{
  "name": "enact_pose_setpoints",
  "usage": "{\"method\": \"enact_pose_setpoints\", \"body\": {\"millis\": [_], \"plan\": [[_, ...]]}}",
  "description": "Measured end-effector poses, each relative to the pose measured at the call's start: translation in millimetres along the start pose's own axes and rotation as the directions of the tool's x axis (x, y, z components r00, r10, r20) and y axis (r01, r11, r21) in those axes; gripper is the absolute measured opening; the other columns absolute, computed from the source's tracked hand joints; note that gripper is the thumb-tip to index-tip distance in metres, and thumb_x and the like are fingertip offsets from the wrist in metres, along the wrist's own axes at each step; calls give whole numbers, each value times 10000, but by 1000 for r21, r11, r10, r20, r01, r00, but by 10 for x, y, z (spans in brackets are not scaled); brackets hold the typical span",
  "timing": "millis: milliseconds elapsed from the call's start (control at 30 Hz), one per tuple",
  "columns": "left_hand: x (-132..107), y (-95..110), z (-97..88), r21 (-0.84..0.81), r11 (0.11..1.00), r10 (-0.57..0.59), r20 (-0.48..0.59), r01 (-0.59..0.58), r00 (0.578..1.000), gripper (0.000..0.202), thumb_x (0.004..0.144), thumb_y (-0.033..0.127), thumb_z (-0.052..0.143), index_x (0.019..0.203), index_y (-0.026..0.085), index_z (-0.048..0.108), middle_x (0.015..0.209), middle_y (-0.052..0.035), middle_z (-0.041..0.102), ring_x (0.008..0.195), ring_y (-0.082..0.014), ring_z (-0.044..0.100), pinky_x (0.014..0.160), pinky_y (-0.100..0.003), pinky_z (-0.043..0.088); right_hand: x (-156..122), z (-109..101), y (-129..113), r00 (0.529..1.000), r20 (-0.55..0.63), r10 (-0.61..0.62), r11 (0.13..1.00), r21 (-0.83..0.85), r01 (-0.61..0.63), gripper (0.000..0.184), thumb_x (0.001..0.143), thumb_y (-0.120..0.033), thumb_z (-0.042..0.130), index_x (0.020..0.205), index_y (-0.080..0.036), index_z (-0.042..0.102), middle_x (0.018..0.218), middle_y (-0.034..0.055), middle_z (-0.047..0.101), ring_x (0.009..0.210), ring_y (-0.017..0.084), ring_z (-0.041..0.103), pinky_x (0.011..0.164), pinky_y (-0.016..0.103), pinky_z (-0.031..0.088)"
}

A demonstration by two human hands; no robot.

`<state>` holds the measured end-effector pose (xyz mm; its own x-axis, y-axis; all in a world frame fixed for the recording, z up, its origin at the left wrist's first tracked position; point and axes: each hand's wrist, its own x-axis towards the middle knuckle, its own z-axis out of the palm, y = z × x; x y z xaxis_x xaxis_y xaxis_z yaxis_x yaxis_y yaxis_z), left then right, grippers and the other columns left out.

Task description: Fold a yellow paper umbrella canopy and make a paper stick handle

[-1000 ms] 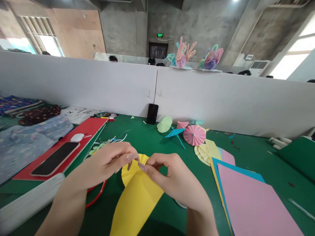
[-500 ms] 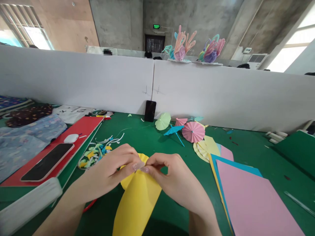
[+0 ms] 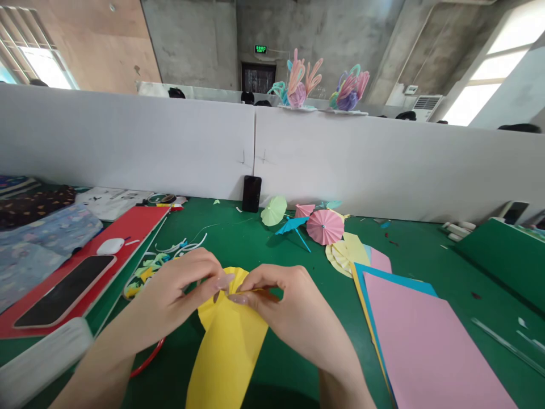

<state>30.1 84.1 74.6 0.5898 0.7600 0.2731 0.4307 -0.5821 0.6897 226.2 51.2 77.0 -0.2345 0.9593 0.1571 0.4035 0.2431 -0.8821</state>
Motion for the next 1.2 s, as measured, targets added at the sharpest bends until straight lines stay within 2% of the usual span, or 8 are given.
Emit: {"method": "enact_pose_setpoints", "body": {"millis": [300, 467, 567, 700, 800, 933, 1100, 1200], "plan": [[21, 58, 109, 12, 1000, 20, 59, -20, 998, 259, 935, 325, 468, 716, 193, 512, 726, 26, 510, 740, -117, 458, 628, -228, 327, -80, -31, -1, 999, -7, 38, 998, -41, -38, 125, 806, -189, 611, 710, -238, 673, 703, -50, 699, 643, 110, 595, 576, 206, 452], [18, 65, 52, -56, 998, 5, 192, 6, 981, 263, 927, 275, 492, 679, 187, 487, 675, 43, 484, 703, -97, 448, 622, -209, 322, -125, -44, -29, 1000, 23, 2, 999, -36, -1, 203, 790, -97, 581, 721, -258, 684, 710, -78, 704, 645, 91, 603, 586, 180, 449], [14, 82, 11, -82, 997, 22, 222, -4, 975, 257, 922, 274, 501, 681, 187, 491, 678, 46, 498, 704, -92, 450, 631, -194, 326, -167, -44, -37, 998, 34, -48, 996, -74, 50, 253, 785, -53, 563, 738, -276, 673, 723, -100, 702, 616, 72, 588, 558, 167, 433], [12, 95, 7, -95, 995, 35, 223, -14, 974, 295, 933, 304, 476, 665, 181, 475, 660, 45, 484, 678, -87, 443, 611, -190, 321, -217, -29, -15, 995, -5, -97, 992, -86, 96, 221, 803, -98, 596, 896, -298, 580, 756, -103, 717, 665, 81, 628, 598, 161, 469], [3, 98, 25, -88, 996, 34, 235, -13, 971, 282, 941, 298, 457, 686, 183, 488, 675, 46, 491, 684, -84, 450, 629, -190, 326, -236, -15, 1, 994, -19, -110, 993, -50, 109, 288, 823, -150, 610, 1003, -324, 468, 768, -108, 720, 675, 90, 651, 599, 167, 497], [0, 92, 21, -74, 997, 54, 258, -36, 965, 240, 928, 285, 488, 709, 186, 496, 685, 53, 482, 677, -78, 440, 634, -183, 325, -231, -10, -13, 993, 31, -115, 991, -65, 117, 380, 829, -105, 584, 1051, -365, 418, 731, -141, 704, 629, 91, 641, 561, 181, 481], [33, 84, -7, -113, 991, 112, 448, -68, 887, 319, 966, 331, 386, 714, 172, 498, 702, 39, 472, 657, -81, 437, 626, -194, 338, -202, -29, -39, 979, 184, -87, 995, -36, 95, 458, 804, -41, 581, 1072, -365, 397, 772, -150, 719, 776, 89, 680, 718, 207, 479], [25, 110, 2, -89, 995, 73, 456, -36, 887, 353, 979, 365, 337, 729, 181, 503, 717, 38, 470, 680, -86, 448, 642, -197, 341, -194, -53, -53, 977, 203, -63, 998, -14, 67, 469, 805, -57, 586, 1105, -368, 405, 756, -134, 709, 794, 110, 689, 707, 231, 488]]}}
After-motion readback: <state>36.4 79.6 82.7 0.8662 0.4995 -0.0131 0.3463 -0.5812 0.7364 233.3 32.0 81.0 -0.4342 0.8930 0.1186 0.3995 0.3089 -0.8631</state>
